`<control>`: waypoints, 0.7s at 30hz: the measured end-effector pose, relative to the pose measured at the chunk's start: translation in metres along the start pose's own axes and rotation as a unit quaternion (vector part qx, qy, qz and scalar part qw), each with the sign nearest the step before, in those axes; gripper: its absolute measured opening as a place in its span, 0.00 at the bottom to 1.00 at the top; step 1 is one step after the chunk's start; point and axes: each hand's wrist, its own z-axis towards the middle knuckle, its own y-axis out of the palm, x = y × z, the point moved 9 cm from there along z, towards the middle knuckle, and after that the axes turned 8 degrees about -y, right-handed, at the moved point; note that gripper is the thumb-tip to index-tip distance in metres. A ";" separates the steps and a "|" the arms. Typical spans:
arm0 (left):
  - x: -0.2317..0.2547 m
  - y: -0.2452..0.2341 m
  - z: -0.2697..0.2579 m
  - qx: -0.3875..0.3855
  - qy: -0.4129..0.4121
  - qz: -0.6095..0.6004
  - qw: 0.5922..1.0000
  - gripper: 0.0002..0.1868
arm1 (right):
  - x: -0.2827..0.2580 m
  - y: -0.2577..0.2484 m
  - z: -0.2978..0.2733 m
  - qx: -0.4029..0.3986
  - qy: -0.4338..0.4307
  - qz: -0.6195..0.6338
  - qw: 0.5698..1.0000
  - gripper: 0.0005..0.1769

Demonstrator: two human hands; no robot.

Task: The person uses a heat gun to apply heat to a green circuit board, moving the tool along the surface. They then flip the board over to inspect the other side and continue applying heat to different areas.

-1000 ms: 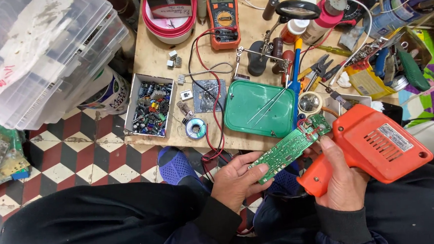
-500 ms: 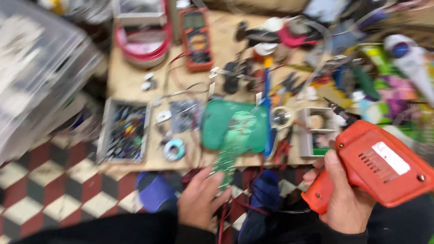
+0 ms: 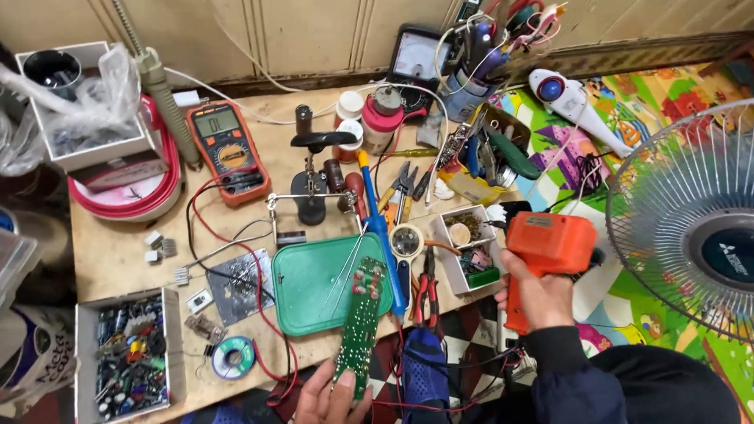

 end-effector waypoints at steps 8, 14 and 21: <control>-0.008 -0.001 0.017 0.027 -0.020 0.008 0.999 0.28 | 0.016 0.026 0.027 -0.036 0.013 -0.009 0.999 0.15; -0.007 0.001 0.015 0.039 -0.021 0.010 0.999 0.25 | 0.018 0.026 0.025 -0.026 0.012 -0.025 0.999 0.14; -0.001 0.008 -0.004 0.019 -0.014 0.006 1.000 0.29 | 0.010 0.015 -0.001 0.009 0.002 -0.019 1.000 0.16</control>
